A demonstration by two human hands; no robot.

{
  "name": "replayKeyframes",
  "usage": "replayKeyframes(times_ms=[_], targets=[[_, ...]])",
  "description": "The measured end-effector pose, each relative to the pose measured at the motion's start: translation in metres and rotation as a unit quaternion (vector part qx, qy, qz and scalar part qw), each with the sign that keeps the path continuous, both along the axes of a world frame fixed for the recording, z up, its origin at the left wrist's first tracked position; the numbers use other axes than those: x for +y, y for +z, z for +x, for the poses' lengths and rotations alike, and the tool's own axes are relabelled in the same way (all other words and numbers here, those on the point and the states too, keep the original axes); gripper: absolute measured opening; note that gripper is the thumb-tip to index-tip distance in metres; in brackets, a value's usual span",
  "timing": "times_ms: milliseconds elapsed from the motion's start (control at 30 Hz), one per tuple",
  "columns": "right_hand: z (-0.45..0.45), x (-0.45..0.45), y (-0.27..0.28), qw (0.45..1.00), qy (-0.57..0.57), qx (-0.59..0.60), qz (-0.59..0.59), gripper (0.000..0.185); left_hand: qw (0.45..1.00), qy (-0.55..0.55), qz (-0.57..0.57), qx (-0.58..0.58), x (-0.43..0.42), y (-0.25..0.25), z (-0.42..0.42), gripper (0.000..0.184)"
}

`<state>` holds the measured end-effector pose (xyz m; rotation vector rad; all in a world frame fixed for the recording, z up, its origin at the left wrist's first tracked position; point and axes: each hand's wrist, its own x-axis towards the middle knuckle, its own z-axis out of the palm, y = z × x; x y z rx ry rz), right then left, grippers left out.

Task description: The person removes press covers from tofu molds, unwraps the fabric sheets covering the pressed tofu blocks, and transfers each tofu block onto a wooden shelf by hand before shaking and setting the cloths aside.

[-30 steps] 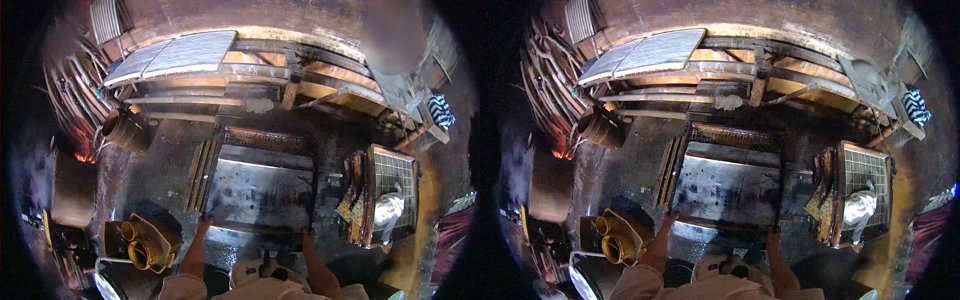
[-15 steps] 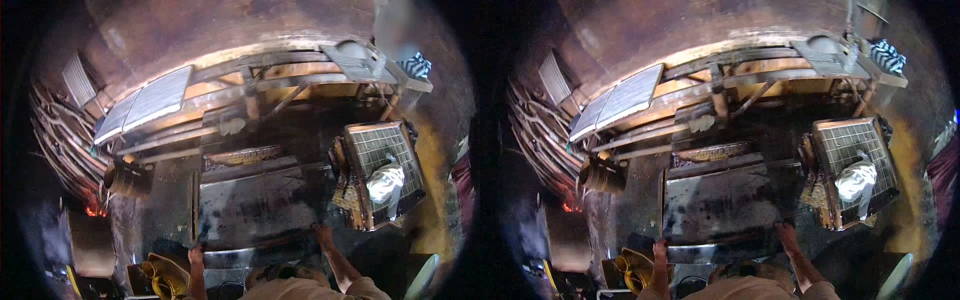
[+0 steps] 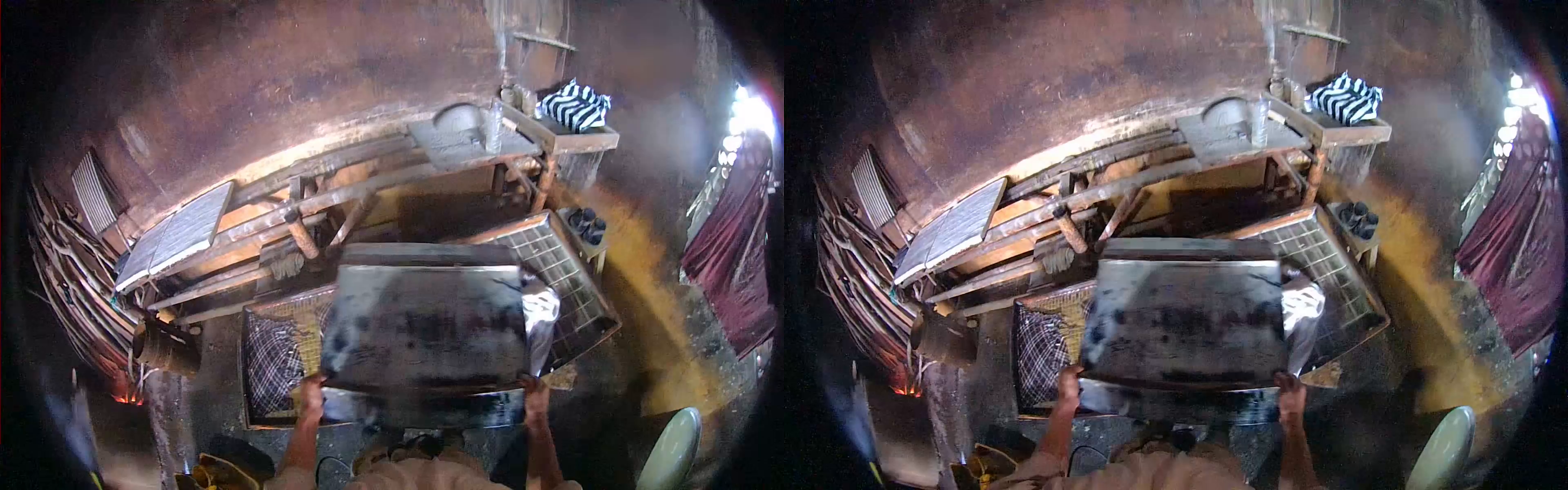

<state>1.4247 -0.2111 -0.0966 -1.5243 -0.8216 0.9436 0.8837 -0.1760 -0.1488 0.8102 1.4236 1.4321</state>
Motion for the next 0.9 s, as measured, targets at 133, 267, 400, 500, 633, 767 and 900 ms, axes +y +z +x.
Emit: replayKeyframes(times_ms=[133, 267, 400, 500, 633, 767, 900], targets=[[0.115, -0.004, -0.014, 0.991, -0.125, 0.011, -0.055, 0.025, 0.965, -0.055, -0.252, 0.052, 0.086, 0.117, 0.162, 0.033], [0.185, -0.003, -0.003, 0.982, -0.177, -0.041, -0.058, 0.024, 0.966, -0.148, -0.174, 0.124, 0.151, -0.013, 0.215, 0.035], [0.24, 0.012, -0.018, 0.993, -0.068, -0.086, 0.038, 0.025, 0.954, -0.189, -0.193, 0.129, 0.167, 0.054, 0.28, 0.039], [0.282, 0.03, -0.077, 0.987, -0.029, -0.148, 0.051, 0.036, 0.931, -0.275, -0.186, 0.149, 0.187, 0.031, 0.286, 0.045], [0.262, 0.055, -0.091, 0.942, -0.122, -0.3, -0.085, 0.042, 0.925, -0.294, -0.19, 0.149, 0.175, -0.053, 0.262, 0.045], [0.195, 0.049, -0.066, 0.828, -0.225, -0.485, -0.167, 0.042, 0.951, -0.217, -0.219, -0.037, 0.113, -0.101, 0.165, 0.033], [0.096, 0.028, -0.027, 0.701, -0.339, -0.589, -0.215, 0.043, 0.97, -0.074, -0.185, -0.139, 0.041, -0.134, 0.017, 0.03]])
